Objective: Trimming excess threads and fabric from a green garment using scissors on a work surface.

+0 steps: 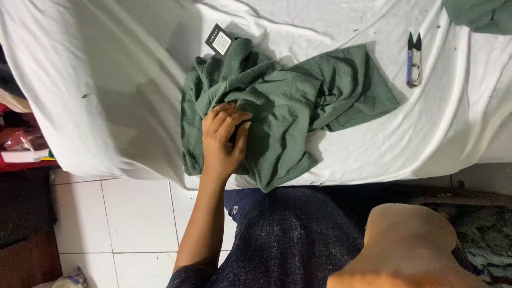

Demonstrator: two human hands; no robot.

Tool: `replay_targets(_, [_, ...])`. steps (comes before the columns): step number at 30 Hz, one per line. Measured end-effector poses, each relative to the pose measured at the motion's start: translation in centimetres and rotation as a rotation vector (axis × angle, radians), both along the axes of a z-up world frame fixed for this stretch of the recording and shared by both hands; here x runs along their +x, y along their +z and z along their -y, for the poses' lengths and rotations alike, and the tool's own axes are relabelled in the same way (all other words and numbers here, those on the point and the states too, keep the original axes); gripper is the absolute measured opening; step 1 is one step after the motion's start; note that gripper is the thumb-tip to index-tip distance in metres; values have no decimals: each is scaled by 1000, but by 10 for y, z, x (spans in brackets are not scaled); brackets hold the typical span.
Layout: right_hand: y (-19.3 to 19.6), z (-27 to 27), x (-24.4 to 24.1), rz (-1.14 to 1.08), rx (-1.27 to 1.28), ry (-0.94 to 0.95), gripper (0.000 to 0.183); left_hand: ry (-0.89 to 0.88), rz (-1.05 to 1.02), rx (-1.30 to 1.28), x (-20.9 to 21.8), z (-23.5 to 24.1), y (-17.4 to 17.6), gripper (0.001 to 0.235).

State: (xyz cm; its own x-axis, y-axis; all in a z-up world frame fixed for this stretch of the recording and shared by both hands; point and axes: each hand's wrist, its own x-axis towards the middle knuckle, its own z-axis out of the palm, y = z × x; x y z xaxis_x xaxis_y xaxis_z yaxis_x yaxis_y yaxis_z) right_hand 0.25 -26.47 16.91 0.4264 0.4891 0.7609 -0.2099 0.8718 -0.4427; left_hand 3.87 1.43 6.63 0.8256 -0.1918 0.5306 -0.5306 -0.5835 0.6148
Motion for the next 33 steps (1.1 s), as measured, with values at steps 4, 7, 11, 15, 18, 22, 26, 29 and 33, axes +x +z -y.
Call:
replay_targets(4, [-13,7,2,-10,10,-28,27,32,10,41,-3,5,0,12])
replay_targets(7, [-24,11,10,-2,16,-45,21,76,32,121,1,10,2,13])
replay_targets(11, [-47,17,20,-7,17,-75,18,37,63,208,4,25,7,19])
replay_targets(15, [-44,24,13,0,20,-98,22,12,8,294,0,37,4,41])
replay_targets(18, [-50,28,10,-6,25,-121,28,49,-42,439,-3,37,-12,57])
replay_targets(22, [-59,31,11,-6,29,-146,38,45,42,333,-13,34,-24,28])
replay_targets(26, [-71,27,17,-5,41,-161,49,19,29,253,-34,33,-21,10])
replay_targets(29, [-76,22,27,14,50,-162,57,-215,-40,219,-53,32,-10,16])
replay_targets(33, [-95,2,54,-266,-967,-1024,29,-145,75,-14,-40,15,-14,11])
